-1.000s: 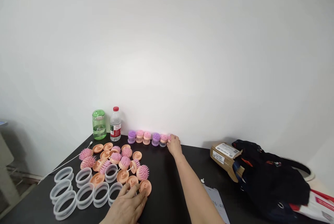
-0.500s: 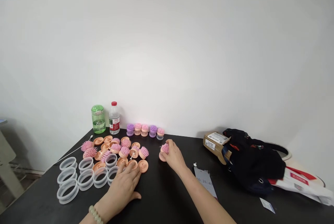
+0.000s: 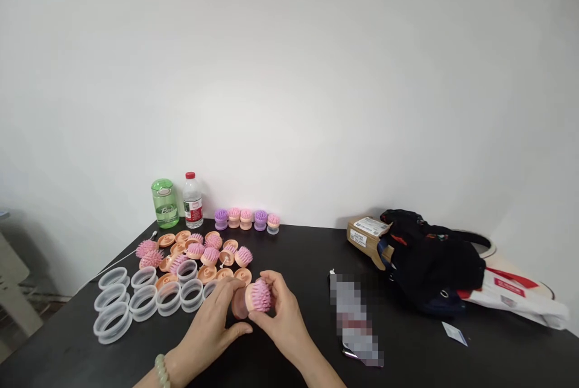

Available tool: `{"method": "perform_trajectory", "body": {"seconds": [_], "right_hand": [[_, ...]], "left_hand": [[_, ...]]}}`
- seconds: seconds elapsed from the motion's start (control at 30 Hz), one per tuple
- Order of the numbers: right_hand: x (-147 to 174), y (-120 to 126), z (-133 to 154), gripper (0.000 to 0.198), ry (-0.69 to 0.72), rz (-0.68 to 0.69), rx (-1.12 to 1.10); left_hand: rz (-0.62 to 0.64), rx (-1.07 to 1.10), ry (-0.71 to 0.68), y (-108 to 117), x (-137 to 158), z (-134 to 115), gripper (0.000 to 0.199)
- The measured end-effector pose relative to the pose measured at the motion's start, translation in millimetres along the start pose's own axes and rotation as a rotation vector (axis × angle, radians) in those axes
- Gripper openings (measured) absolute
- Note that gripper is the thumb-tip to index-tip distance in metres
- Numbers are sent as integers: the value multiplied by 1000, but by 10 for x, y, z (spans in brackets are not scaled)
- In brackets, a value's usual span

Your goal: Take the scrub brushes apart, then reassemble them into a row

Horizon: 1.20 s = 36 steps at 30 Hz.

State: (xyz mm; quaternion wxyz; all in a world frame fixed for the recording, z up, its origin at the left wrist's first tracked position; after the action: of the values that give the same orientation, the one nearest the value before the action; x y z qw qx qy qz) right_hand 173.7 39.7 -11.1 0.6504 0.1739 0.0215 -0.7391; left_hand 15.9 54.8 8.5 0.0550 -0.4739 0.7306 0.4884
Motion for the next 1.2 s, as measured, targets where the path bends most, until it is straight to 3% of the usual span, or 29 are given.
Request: {"method": "perform_trajectory", "body": {"seconds": [0.13,0.23,0.4,0.5,0.67,0.77,0.83,0.87,0.93,1.0,1.03,1.1,1.2], "right_hand": [[80,-37,26,56,-2,73,-34],[100,-45,19,55,-27,100,-26],[131,-35,86,29,44,58,203],[161,-4,223,25,169,61,283],[235,5,364,38,349,206,343],[207,35,212,75,200,182,325],[179,37,106,99,84,165,283],[168,27,80,96,48,170,274],[154,9,93,69,21,184,292],[154,-1,178,44,60,200,304],[159,-3,223,41,87,208,293],[172,0,265,58,110,221,227],[181,-13,156,78,8,253,96]], "left_hand": [[-33,67,32,31,-20,-18,38],[-82,32,-77,77,-24,-108,34],[-120,-17,-246,90,-23,-223,36],[-121,8,-213,96,-30,-189,37],[-42,101,-58,101,-47,-96,32],[-67,83,-34,118,-46,-108,36],[-85,49,-96,109,-34,-161,40],[-92,30,-141,99,-24,-192,42],[-112,-4,-216,86,-1,-236,43],[-114,-19,-251,73,13,-247,42],[-110,-22,-251,70,13,-241,42],[-96,-26,-225,67,4,-217,40],[-95,-37,-205,76,-9,-200,38]]}}
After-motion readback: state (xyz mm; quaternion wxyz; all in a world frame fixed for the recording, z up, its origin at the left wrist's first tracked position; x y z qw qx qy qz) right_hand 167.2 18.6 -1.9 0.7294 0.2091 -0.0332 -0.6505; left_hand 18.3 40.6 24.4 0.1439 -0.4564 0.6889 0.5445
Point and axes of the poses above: each hand's wrist, its own x-axis away from the middle knuckle, its own y-axis out of the back of the hand, z = x × y, the point moved 6 cm from there along -x, towards the middle knuckle, and after that the axes turned 6 degrees about x, right-handed, at the moved point
